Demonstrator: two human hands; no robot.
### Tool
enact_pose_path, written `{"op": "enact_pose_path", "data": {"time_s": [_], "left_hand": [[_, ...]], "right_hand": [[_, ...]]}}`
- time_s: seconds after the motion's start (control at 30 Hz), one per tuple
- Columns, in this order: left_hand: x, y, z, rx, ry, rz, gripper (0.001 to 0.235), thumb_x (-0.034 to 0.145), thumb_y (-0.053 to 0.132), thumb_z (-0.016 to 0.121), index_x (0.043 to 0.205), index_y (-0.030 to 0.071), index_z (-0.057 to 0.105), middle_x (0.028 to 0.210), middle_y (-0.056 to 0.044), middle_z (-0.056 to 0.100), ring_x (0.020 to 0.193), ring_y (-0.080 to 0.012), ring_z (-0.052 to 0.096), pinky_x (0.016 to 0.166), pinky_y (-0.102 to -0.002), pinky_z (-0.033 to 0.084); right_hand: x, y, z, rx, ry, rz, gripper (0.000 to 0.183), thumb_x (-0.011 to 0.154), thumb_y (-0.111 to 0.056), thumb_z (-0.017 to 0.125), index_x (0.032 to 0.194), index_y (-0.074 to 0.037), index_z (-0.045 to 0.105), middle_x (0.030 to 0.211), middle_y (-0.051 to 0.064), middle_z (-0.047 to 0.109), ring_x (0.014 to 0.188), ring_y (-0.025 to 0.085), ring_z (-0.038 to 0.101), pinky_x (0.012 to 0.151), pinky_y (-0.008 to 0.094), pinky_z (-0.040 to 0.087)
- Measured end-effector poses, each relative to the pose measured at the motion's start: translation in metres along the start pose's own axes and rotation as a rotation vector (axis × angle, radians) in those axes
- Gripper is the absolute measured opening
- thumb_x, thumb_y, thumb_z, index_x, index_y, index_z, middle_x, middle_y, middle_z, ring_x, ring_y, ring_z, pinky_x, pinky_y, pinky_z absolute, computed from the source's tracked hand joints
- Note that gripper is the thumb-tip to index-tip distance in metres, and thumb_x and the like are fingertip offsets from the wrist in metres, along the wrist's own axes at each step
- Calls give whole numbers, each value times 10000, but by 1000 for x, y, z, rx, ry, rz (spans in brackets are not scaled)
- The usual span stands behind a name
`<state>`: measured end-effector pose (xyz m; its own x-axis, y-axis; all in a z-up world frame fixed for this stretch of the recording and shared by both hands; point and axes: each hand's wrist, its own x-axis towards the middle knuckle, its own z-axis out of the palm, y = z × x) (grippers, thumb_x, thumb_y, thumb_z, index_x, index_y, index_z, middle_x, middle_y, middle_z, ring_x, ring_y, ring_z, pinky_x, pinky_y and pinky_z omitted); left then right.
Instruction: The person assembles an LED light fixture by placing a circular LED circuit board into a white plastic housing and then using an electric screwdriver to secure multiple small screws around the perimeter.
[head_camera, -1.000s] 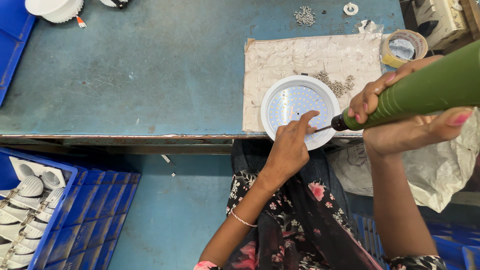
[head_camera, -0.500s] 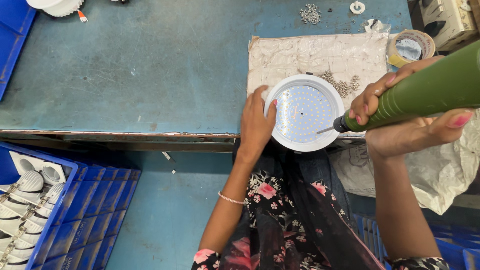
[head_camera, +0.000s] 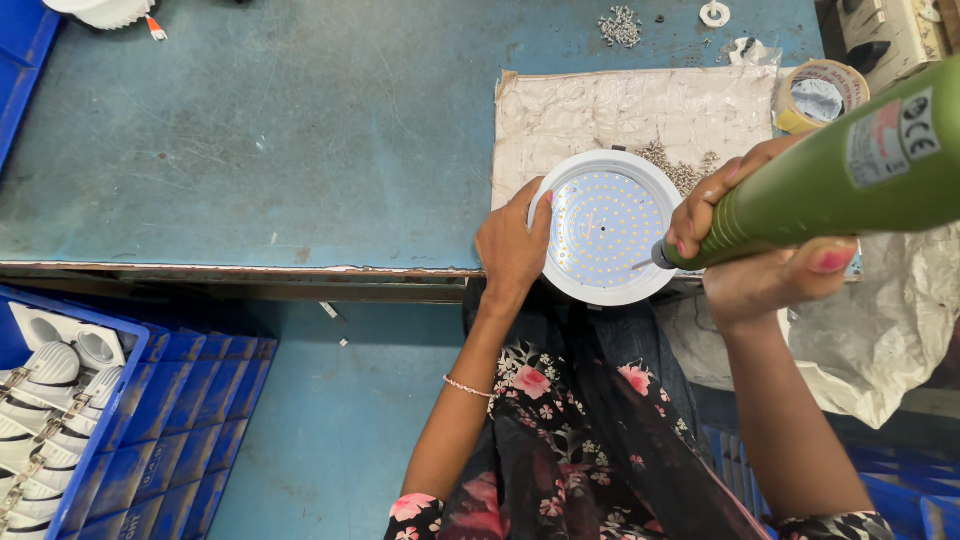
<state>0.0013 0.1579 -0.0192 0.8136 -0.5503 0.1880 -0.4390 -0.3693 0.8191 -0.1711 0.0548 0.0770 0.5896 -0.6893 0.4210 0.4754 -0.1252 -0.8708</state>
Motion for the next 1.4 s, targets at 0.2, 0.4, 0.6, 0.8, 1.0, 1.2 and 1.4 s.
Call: {"op": "enact_pose_path", "data": {"time_s": [0.2,0.4,0.6,0.8,1.0,1.2,1.4], "left_hand": [[0,-3,3,-5,20,7,338,987,374,557,1226,210,731,891,-152,763,827,-363,736,728,-441,549],[-3,-2,1,65,77,37,360,976,345,600,1254,139,698,999,-180,743,931,-394,703,783,-457,533],[27,13,20,50,305,316,488,913,321,752,1281,45,589,1198,-149,608,1171,-357,555,964,-481,449],[84,61,114,47,-86,561,174,757,215,816,911,165,751,1019,-46,660,1112,-260,586,1027,-483,319],[100,74,175,144,-249,610,139,691,217,857,735,179,730,847,-13,703,1001,-235,620,947,-501,304],[119,78,194,196,-396,534,179,631,133,853,551,194,705,657,-7,714,841,-215,672,894,-454,301],[122,86,186,235,-470,555,152,722,142,812,602,177,725,695,-42,746,730,-200,701,927,-423,328]], "right_hand": [[7,-4,-1,-51,26,-44,1016,773,-983,521,1092,-25,405,765,133,447,543,229,450,511,363,428],[7,4,-28,83,42,-102,934,846,-919,434,1088,-16,442,745,132,458,551,232,458,519,350,425],[27,-9,-101,149,-50,-291,799,948,-797,369,1144,-33,495,768,99,445,568,223,461,559,376,433],[19,-29,-151,70,-26,-224,702,1002,-724,388,1133,-39,469,757,93,421,563,218,436,553,371,409],[-9,-41,-169,59,27,-179,609,1057,-650,407,1122,-46,444,746,88,398,557,214,411,548,365,384],[-24,-42,-172,78,60,-151,525,1112,-577,426,1112,-52,419,735,83,374,552,209,386,543,359,360],[-17,-42,-157,-61,-7,-176,770,971,-805,398,1098,-46,422,769,104,392,541,213,413,537,389,391]]}}
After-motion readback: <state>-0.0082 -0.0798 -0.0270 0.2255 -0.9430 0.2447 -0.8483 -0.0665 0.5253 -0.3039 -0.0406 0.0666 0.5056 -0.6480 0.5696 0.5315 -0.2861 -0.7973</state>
